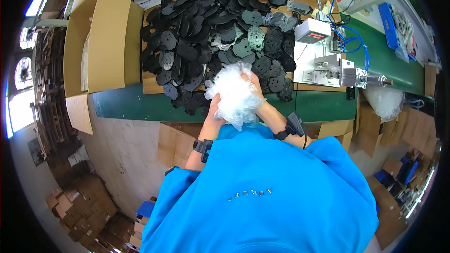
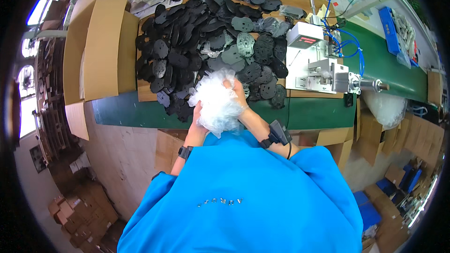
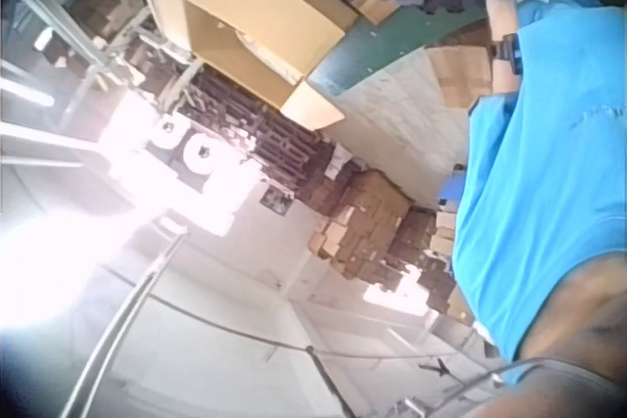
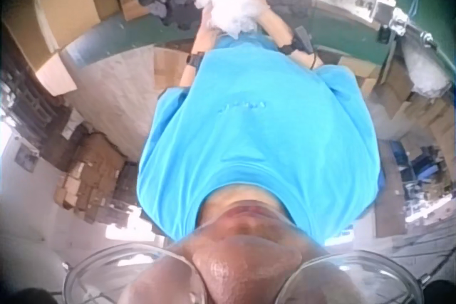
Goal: Sorting through small black plastic components and packing them into a cardboard box with bubble wrap.
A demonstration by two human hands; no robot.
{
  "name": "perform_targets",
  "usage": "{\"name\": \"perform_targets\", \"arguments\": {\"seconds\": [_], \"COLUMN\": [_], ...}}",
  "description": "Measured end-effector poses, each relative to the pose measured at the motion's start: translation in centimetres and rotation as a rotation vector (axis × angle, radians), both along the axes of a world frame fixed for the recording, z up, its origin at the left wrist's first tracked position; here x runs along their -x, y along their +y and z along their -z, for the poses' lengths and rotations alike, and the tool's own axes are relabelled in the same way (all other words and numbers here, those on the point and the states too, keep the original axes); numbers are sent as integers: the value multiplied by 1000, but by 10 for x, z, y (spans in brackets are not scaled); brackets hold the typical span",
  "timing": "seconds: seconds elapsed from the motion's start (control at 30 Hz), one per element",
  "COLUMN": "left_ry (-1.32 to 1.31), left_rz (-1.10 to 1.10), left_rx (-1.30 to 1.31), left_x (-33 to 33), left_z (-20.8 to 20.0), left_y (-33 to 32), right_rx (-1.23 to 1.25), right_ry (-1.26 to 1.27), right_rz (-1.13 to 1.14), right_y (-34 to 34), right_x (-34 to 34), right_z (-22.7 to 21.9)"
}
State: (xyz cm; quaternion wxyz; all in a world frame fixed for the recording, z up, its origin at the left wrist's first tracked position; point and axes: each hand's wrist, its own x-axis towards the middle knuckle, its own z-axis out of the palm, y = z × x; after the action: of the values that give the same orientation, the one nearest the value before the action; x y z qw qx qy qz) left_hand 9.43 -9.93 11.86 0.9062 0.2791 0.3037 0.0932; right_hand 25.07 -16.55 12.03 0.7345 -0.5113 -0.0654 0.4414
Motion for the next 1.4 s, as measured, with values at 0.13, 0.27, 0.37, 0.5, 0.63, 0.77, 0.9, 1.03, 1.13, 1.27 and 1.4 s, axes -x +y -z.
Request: {"name": "perform_targets", "arguments": {"seconds": [0.13, 0.27, 0.37, 0.5, 0.63, 0.77, 0.9, 1.03, 1.13, 1.27, 1.4], "left_ry": [37, 119, 46, -29, -66, -90, -380, -386, -312, -150, 128], "left_rz": [-12, -45, -16, -9, -51, -197, -86, -108, -128, -112, -111], "left_rx": [46, 100, 298, 338, 397, 482, 432, 441, 373, 238, 31], "left_x": [-10, -13, -13, -21, -31, -42, -33, -35, -35, -14, 51], "left_z": [-13, -18, 0, -9, -22, -22, 2, 11, 14, 14, 8], "left_y": [2, -5, 3, 12, 17, 23, 40, 47, 50, 52, 42], "right_rx": [320, 162, 207, 393, 484, 387, 161, 326, 597, 865, 1263], "right_ry": [-796, -720, -869, -1123, -1283, -824, -217, -564, -977, -1277, -1281], "right_rz": [-124, -160, -216, -235, -280, -269, -245, -181, -12, 105, -188], "right_y": [-10, -21, -24, -11, 1, 7, 16, 18, 33, 61, 77], "right_x": [6, 0, -1, -1, -5, -8, -21, -65, -138, -249, -314], "right_z": [-1, -16, -18, -18, -31, -7, -25, -29, -11, 36, 74]}}
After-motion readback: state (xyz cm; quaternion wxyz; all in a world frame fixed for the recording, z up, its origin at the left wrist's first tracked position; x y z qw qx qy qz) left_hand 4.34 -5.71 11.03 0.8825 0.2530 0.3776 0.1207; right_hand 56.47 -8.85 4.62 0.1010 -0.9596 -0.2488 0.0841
